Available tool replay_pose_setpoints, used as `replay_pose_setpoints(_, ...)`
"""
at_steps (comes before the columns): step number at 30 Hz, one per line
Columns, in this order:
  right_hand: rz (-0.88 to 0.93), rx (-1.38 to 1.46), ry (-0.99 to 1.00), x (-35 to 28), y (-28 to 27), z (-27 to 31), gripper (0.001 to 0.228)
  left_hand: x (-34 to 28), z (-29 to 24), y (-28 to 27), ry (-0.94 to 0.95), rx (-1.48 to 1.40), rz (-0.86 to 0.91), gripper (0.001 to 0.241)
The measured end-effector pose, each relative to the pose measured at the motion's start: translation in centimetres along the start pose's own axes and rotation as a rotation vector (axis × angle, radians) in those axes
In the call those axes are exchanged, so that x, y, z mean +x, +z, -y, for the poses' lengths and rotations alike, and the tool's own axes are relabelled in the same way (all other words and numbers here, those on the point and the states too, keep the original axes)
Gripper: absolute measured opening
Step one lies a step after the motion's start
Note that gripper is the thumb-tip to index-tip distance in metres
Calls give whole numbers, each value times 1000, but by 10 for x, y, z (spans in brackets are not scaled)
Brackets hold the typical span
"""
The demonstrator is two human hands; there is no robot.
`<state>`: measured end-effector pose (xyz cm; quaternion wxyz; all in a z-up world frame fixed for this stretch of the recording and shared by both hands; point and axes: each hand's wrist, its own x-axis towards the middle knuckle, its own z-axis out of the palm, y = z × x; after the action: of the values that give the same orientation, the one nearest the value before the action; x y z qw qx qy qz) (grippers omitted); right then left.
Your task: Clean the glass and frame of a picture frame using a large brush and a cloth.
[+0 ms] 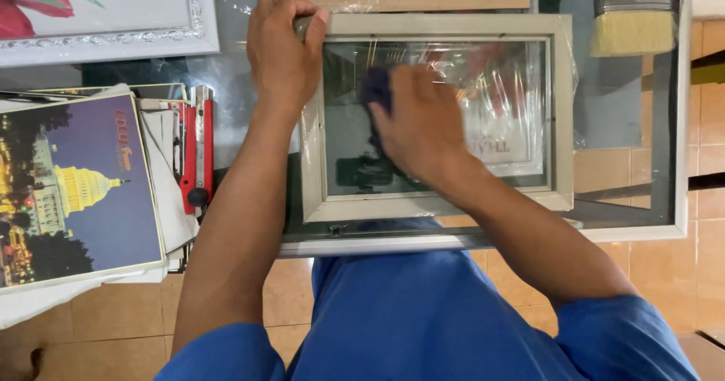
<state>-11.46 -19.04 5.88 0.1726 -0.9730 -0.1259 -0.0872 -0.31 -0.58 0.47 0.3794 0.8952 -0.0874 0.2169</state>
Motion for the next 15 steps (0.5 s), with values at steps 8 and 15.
replay_pose_setpoints(8, 0, -250, 353, -88, -76, -108, 37, 0, -1, -2, 39, -20, -16, 13)
replay_pose_setpoints(15, 26, -120, 241, -29, 1, 2, 40, 0, 3, 2, 18, -2, -32, 14)
